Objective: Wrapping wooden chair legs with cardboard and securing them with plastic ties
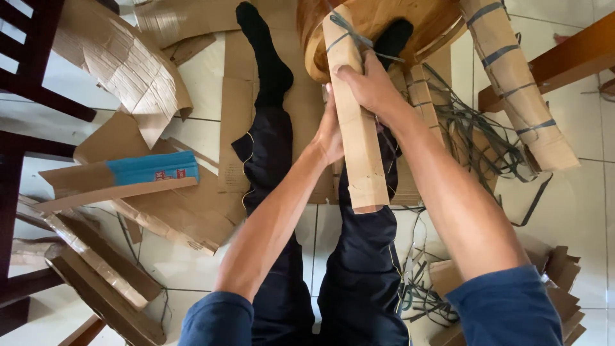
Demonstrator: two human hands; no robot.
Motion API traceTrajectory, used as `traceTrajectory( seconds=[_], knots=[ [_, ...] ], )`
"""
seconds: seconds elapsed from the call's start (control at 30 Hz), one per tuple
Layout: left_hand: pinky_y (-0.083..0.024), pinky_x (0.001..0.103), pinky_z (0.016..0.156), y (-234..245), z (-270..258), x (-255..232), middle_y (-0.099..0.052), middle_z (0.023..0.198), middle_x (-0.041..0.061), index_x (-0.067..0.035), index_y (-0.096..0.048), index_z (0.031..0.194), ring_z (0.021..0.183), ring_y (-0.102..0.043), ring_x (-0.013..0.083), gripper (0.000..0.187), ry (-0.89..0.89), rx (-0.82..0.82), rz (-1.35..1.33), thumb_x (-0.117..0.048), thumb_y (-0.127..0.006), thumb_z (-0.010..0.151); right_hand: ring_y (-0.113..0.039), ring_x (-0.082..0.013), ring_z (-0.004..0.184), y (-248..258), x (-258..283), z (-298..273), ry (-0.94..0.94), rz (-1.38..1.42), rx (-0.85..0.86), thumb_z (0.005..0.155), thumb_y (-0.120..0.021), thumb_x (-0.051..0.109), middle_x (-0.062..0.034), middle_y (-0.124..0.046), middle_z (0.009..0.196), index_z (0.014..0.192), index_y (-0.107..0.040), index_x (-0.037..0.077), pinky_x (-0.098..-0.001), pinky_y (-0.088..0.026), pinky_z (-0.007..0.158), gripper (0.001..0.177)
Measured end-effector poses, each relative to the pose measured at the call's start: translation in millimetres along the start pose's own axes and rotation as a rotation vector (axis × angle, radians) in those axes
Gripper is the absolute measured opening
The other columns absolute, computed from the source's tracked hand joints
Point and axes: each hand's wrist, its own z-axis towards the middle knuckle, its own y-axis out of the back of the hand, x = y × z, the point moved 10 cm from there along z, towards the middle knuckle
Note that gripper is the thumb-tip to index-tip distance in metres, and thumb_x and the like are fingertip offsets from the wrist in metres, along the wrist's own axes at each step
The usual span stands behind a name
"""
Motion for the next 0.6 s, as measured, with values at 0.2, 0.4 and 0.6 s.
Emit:
traceTrajectory(
  seconds=[0.2, 0.4, 0.6],
  knots=[
    [-0.05, 0.047, 0.094, 16.3, 16.5, 15.0, -0.045, 0.15, 0.031, -0.006, -0.035, 0.157, 0.122, -0.055, 0.0389, 0.124, -0.09, -0.081, -0.073, -0.092, -0.032, 0.067, -0.065, -0.025, 0.113, -5.1, -3.8, -1.8, 0.071, 0.208, -0.012, 0.097, -0.057, 0.041, -0.0215, -0.062, 0.132, 0.139, -0.045, -0.005, -0.0329, -0.052, 0.096, 0.064],
    [-0.043, 0.021, 0.048, 84.0, 28.2, -9.0, -0.066, 0.109, 0.017, 0.004, -0.056, 0.138, 0.069, -0.057, 0.0148, 0.041, -0.234, -0.246, 0.115, -0.019, -0.048, 0.104, -0.066, -0.0397, 0.062, 37.4, 45.3, -36.6, 0.453, -0.317, -0.376, 0.103, -0.048, 0.007, -0.0226, -0.074, 0.085, 0.104, -0.06, -0.005, -0.0483, -0.049, 0.059, 0.018],
    [-0.049, 0.031, 0.084, 62.2, -12.2, -121.4, -0.064, 0.09, 0.002, -0.012, -0.066, 0.093, 0.087, -0.057, 0.014, 0.03, -0.502, -0.387, 0.778, -0.041, -0.06, 0.097, -0.038, -0.0123, 0.043, 56.1, 24.9, -16.2, 0.375, -0.465, -0.17, 0.12, -0.038, 0.023, -0.0019, -0.047, 0.068, 0.108, -0.047, 0.005, -0.0295, -0.033, 0.035, 0.023]
  ],
)
